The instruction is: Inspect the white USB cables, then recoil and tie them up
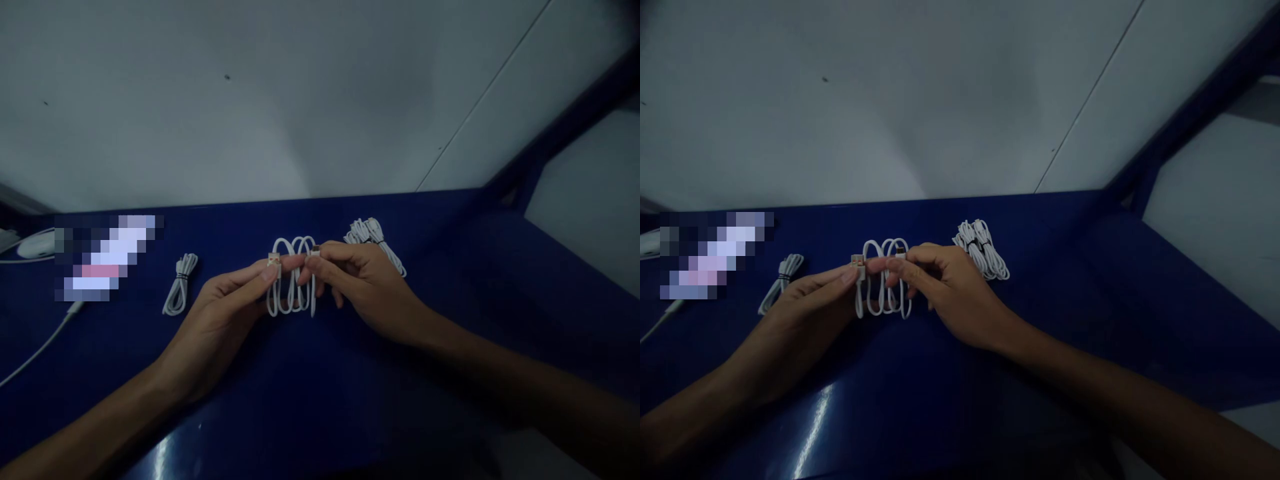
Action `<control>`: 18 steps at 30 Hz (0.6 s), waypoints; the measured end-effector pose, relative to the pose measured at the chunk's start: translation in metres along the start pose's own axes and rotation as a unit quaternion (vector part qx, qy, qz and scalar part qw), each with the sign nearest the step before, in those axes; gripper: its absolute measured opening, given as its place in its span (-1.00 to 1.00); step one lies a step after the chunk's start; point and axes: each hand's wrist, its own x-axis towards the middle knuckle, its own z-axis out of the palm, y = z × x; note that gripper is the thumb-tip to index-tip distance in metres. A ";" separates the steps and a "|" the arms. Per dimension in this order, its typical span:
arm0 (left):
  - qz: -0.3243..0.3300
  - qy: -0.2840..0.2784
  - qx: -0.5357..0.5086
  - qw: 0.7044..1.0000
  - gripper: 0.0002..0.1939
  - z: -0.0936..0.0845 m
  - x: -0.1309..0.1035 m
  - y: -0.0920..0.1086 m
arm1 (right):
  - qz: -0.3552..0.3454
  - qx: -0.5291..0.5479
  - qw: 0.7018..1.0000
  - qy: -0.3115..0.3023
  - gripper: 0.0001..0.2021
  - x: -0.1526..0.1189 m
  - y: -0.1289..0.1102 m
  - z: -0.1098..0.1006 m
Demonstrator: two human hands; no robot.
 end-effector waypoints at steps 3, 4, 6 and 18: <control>-0.005 -0.006 0.006 1.000 -0.67 -0.001 0.000 -0.001 | 0.005 0.030 0.999 -0.011 -0.71 0.001 -0.001 0.001; -0.005 -0.007 0.006 1.000 -0.67 -0.001 0.000 0.000 | 0.008 0.035 0.999 -0.014 -0.72 0.001 -0.002 0.001; -0.002 -0.009 0.004 1.000 -0.67 0.000 0.000 0.000 | 0.013 0.047 0.999 -0.021 -0.72 0.001 -0.003 0.001; 0.007 -0.033 0.032 0.999 -0.70 0.005 0.000 0.005 | 0.051 0.130 0.987 -0.085 -0.71 0.000 -0.008 0.002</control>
